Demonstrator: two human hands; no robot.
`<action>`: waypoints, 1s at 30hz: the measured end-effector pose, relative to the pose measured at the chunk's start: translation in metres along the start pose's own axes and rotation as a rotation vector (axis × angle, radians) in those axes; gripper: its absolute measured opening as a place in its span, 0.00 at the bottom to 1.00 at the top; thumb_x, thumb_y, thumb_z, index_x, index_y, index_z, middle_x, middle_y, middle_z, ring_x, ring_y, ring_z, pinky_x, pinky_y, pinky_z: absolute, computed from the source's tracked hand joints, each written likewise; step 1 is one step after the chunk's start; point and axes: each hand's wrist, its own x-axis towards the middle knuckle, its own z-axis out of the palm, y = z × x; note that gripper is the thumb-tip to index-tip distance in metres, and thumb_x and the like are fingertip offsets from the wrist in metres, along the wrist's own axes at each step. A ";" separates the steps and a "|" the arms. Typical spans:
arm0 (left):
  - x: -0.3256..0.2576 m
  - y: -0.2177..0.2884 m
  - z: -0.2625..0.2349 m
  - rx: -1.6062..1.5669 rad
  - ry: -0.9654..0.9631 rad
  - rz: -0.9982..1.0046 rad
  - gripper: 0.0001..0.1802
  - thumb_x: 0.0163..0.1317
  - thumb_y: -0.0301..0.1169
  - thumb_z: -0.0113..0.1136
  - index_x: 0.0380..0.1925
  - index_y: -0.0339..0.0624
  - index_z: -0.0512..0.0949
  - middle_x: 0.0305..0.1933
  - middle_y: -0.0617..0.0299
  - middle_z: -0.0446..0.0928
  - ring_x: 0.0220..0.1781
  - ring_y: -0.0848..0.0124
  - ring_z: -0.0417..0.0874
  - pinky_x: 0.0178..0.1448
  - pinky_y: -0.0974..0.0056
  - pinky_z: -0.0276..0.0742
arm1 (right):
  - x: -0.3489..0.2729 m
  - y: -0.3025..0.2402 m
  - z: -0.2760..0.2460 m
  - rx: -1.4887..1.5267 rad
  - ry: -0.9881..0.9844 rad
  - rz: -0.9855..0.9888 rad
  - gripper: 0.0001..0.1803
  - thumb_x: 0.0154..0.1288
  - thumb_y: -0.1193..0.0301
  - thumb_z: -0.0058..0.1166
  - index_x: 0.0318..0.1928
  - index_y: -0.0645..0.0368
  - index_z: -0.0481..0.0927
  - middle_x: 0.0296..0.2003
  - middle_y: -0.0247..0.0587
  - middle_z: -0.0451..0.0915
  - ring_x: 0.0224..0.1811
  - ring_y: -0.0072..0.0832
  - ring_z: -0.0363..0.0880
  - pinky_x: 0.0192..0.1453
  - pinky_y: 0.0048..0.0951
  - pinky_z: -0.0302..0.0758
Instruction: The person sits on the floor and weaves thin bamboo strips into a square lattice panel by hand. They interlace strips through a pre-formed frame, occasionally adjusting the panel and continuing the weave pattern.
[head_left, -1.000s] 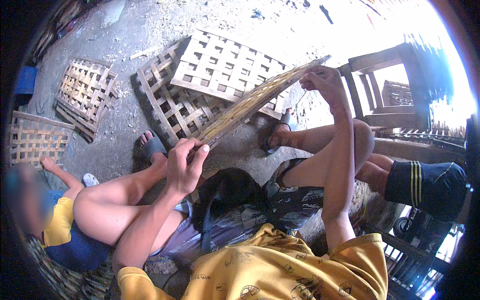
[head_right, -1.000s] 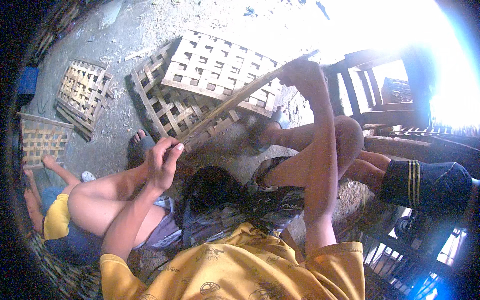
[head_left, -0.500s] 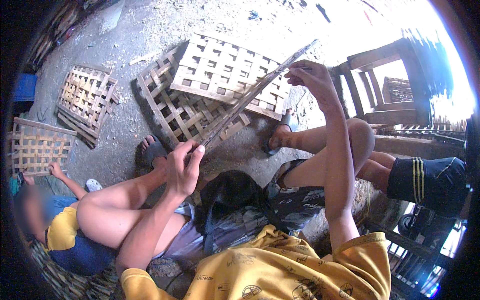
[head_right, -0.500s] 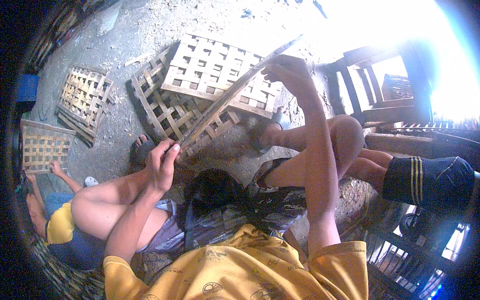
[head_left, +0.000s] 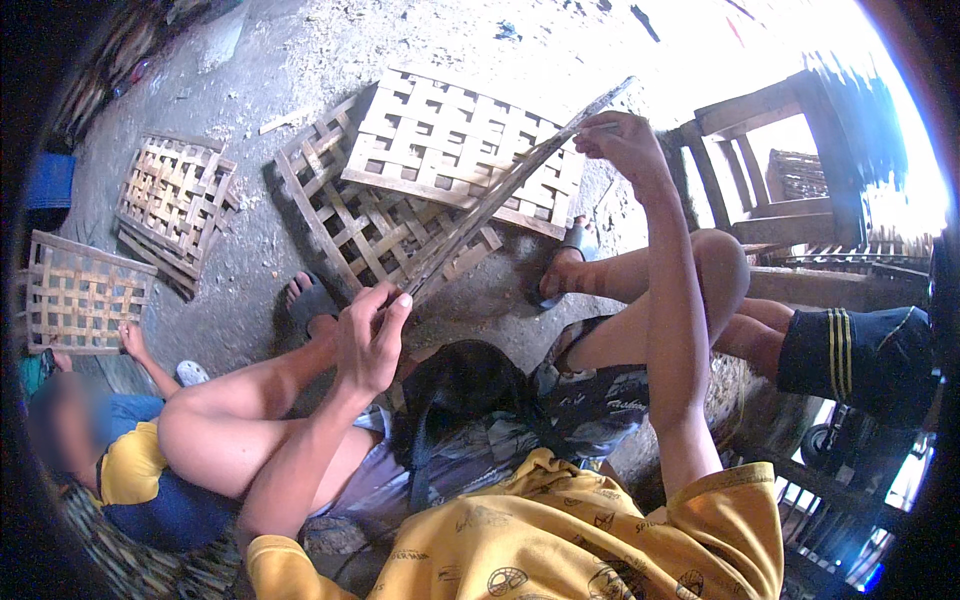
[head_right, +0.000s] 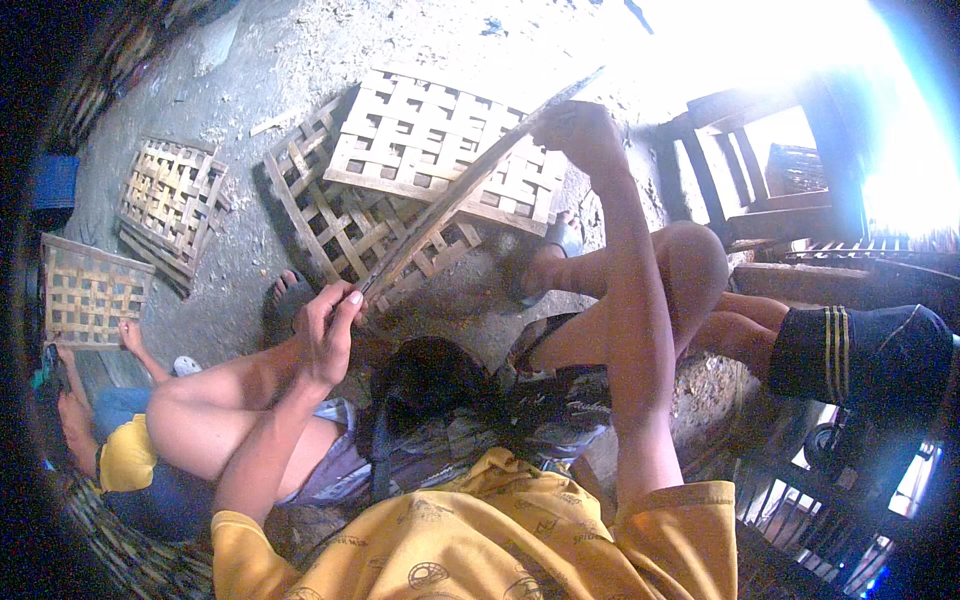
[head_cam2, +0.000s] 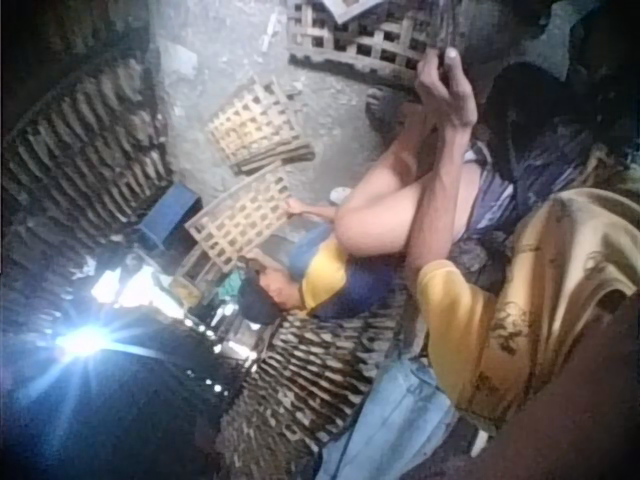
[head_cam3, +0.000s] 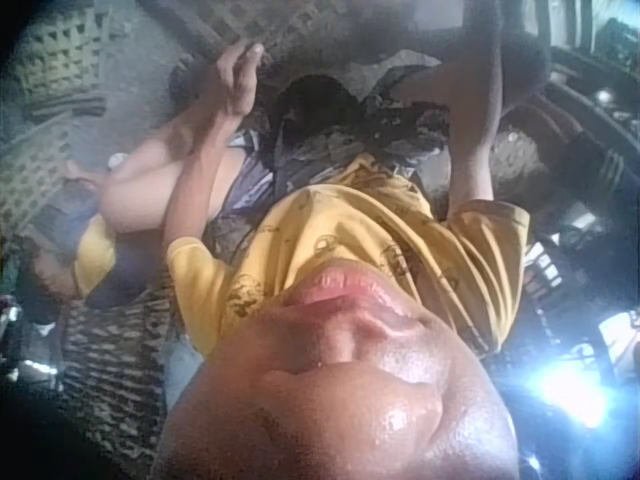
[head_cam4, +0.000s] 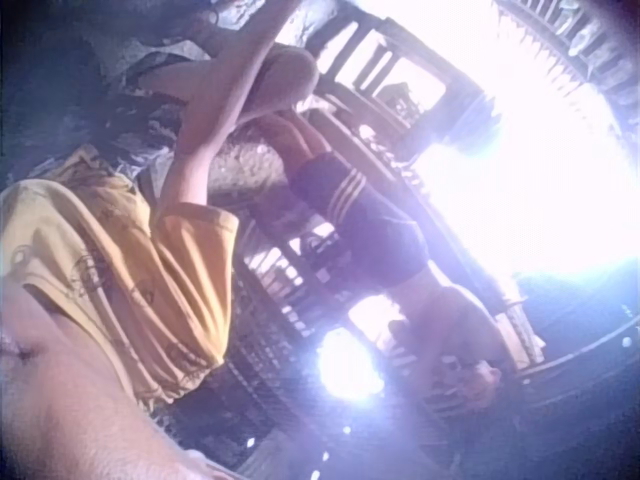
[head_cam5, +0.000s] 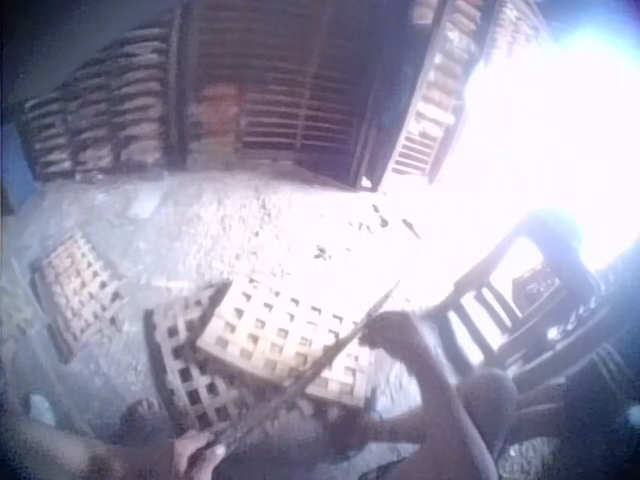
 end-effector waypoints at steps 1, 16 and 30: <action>-0.001 -0.001 0.000 0.009 -0.001 0.003 0.22 0.75 0.45 0.56 0.35 0.32 0.79 0.32 0.49 0.78 0.34 0.61 0.81 0.39 0.58 0.73 | 0.005 0.003 -0.004 -0.038 0.052 0.024 0.15 0.72 0.71 0.62 0.52 0.68 0.86 0.42 0.49 0.91 0.43 0.29 0.91 0.52 0.29 0.88; -0.003 -0.009 -0.002 -0.023 0.009 -0.012 0.22 0.75 0.44 0.55 0.36 0.31 0.78 0.30 0.50 0.77 0.35 0.61 0.81 0.40 0.57 0.73 | -0.016 -0.018 0.000 0.286 -0.040 0.021 0.17 0.73 0.67 0.63 0.51 0.72 0.84 0.40 0.52 0.90 0.42 0.32 0.91 0.53 0.31 0.87; -0.004 -0.002 -0.002 0.032 0.007 0.027 0.23 0.75 0.46 0.55 0.35 0.33 0.79 0.33 0.48 0.78 0.37 0.57 0.81 0.41 0.55 0.73 | -0.003 -0.012 0.011 0.199 -0.047 0.041 0.14 0.72 0.69 0.65 0.48 0.70 0.87 0.39 0.50 0.90 0.41 0.31 0.91 0.50 0.29 0.88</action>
